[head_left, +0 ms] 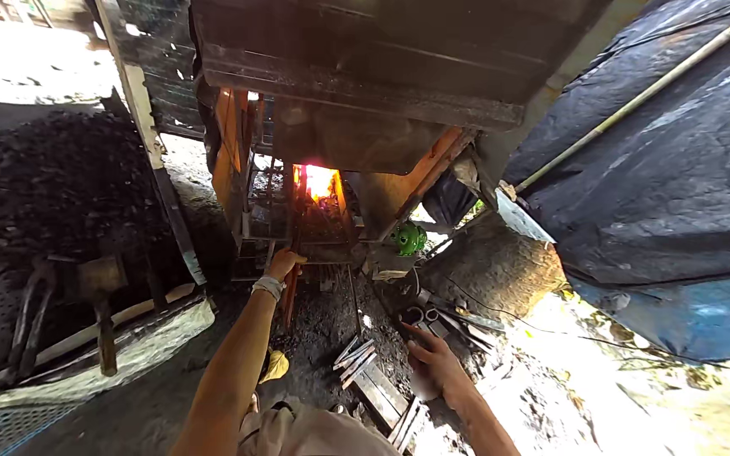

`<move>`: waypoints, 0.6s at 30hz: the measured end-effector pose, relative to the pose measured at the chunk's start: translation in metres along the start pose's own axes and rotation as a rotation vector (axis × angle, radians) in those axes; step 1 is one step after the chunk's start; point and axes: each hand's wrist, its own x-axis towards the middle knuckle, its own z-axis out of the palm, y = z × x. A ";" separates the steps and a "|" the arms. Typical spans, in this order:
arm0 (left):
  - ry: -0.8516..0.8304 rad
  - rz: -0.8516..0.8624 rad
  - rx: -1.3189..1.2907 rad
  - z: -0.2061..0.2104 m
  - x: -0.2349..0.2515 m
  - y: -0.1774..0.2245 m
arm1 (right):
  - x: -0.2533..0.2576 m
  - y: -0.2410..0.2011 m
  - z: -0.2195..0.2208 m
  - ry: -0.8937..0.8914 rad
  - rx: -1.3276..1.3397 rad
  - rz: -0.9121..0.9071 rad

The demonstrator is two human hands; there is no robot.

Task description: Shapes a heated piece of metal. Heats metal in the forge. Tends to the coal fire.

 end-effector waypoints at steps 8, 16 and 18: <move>0.072 0.030 -0.072 0.023 0.042 0.014 | -0.006 0.003 0.006 0.020 -0.156 -0.101; 0.097 0.093 -0.044 0.047 0.023 -0.011 | -0.063 0.016 0.046 0.075 0.035 -0.049; 0.089 0.067 -0.069 0.045 0.022 -0.011 | -0.056 0.023 0.055 0.054 0.303 0.041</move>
